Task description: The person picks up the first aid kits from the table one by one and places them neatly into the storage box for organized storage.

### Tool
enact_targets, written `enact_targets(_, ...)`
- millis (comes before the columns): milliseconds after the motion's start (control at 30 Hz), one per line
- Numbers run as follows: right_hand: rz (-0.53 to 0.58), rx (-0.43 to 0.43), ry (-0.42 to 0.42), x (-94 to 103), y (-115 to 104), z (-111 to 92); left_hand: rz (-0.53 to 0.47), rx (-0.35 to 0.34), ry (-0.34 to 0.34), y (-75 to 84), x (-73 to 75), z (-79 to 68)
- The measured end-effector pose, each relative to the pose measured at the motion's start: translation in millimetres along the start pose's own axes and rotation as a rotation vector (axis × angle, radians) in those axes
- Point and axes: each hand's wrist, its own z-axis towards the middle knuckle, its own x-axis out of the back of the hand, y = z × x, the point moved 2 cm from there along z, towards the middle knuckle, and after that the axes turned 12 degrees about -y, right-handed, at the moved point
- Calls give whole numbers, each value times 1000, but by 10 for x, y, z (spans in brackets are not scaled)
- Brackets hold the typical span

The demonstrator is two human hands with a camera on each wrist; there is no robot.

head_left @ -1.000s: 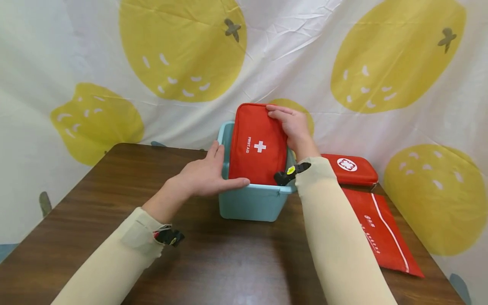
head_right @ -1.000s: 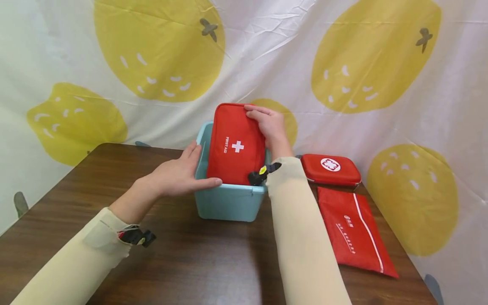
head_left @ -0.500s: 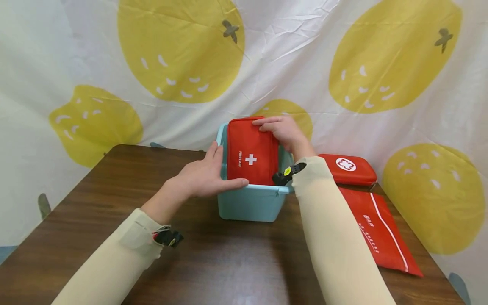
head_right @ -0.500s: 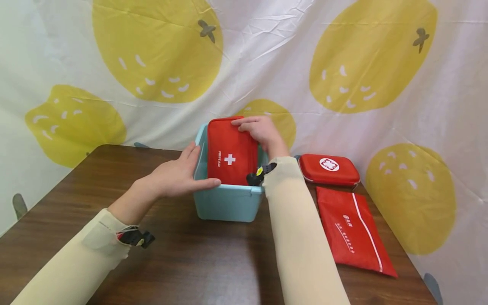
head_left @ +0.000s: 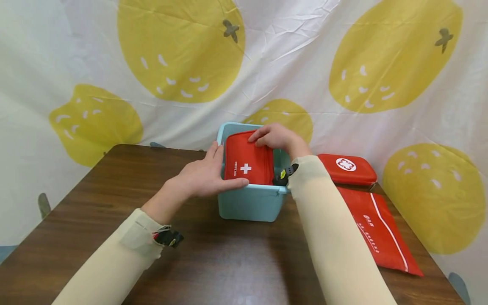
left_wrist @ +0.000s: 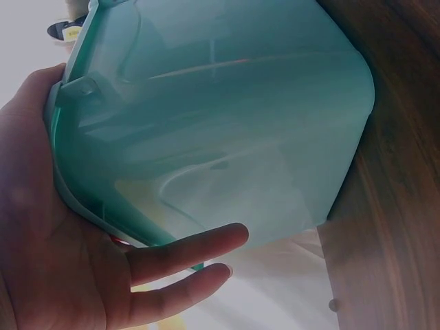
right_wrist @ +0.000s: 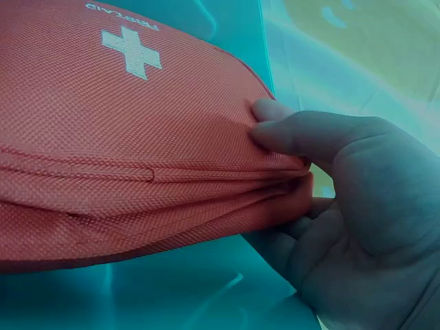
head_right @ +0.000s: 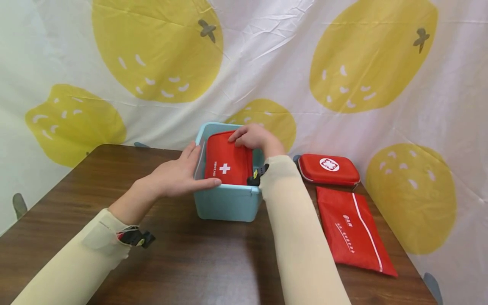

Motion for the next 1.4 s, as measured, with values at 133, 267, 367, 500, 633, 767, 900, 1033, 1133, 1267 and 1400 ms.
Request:
enact_targets(133, -37, -23, -16, -12, -4, 8, 1, 3, 0, -6, -6, 3)
enact_targets(267, -70, -45, -12, -3, -13, 23, -3, 1, 0, -9, -7, 5)
enact_targets(367, -70, -68, -4, 5, -12, 35, -6, -3, 3, -4, -6, 1)
enact_targets(500, -80, -90, -4, 3, -21, 31, -7, -7, 8, 1, -11, 0)
enact_targets(633, -105, -94, -6, -4, -33, 25, -9, -10, 14, 6, -12, -5)
enact_targets(767, -125, -98, -13, -6, -38, 25, -16, -12, 21, 3, -11, -4)
enact_targets(900, -148, -76, -18, -2, -31, 35, -25, -7, 22, -5, -6, 6)
enact_targets(1033, -112, -29, -21, 5, -22, 42, -25, -2, 16, -10, 1, 12)
enact_targets(1133, 0, 8, -17, 17, -10, 32, -24, -1, 10, -10, 4, 13)
enact_targets(1267, 205, 93, 4, 58, -8, 5, -28, -1, 8, -2, -6, 9)
enact_targets(1400, 337, 185, 32, 138, -74, -67, -26, -1, 8, 4, -16, -6)
